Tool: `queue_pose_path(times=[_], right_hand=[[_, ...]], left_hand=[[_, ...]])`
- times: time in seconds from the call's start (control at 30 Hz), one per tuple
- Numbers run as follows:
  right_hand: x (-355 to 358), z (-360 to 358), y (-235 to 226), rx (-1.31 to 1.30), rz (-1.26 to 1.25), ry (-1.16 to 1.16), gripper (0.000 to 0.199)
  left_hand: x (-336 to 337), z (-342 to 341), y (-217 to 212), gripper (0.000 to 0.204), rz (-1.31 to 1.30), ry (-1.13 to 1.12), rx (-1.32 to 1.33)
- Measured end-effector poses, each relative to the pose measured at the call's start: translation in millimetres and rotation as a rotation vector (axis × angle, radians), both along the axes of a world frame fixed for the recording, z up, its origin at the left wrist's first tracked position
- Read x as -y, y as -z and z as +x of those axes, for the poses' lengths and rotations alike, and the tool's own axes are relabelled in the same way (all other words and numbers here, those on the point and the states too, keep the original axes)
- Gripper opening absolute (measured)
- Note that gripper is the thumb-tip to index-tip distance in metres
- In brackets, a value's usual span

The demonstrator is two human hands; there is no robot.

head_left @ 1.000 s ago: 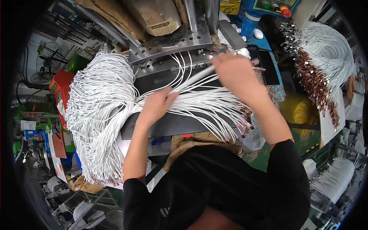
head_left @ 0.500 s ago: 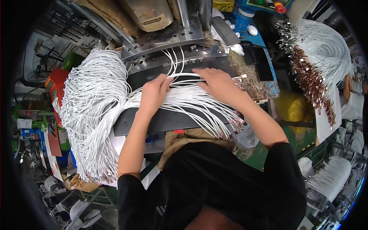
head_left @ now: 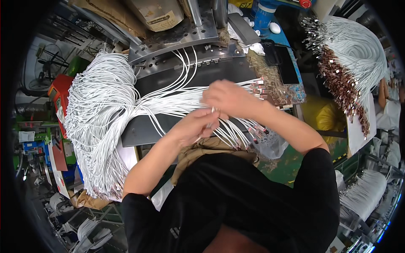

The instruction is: Sort and arrange bundles of white electrical wires into specific configurations on a workbench.

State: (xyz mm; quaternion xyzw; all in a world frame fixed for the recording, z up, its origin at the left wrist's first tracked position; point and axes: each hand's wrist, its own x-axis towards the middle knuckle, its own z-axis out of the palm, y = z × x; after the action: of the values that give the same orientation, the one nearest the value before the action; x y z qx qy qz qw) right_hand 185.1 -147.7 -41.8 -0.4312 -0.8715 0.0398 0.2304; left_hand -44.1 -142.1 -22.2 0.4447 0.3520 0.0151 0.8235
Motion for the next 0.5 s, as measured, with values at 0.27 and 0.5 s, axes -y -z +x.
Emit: queue_pose_path(times=[0.27,0.5], right_hand=[[-27,4,27,-0.944,-0.397,0.199,0.031],[-14,24,4,-0.172,-0.497,0.310,0.028]], left_hand=[[-20,27,23,0.029,0.125,-0.119,0.006],[-71,36,25,0.029,0.103,-0.372,0.152]])
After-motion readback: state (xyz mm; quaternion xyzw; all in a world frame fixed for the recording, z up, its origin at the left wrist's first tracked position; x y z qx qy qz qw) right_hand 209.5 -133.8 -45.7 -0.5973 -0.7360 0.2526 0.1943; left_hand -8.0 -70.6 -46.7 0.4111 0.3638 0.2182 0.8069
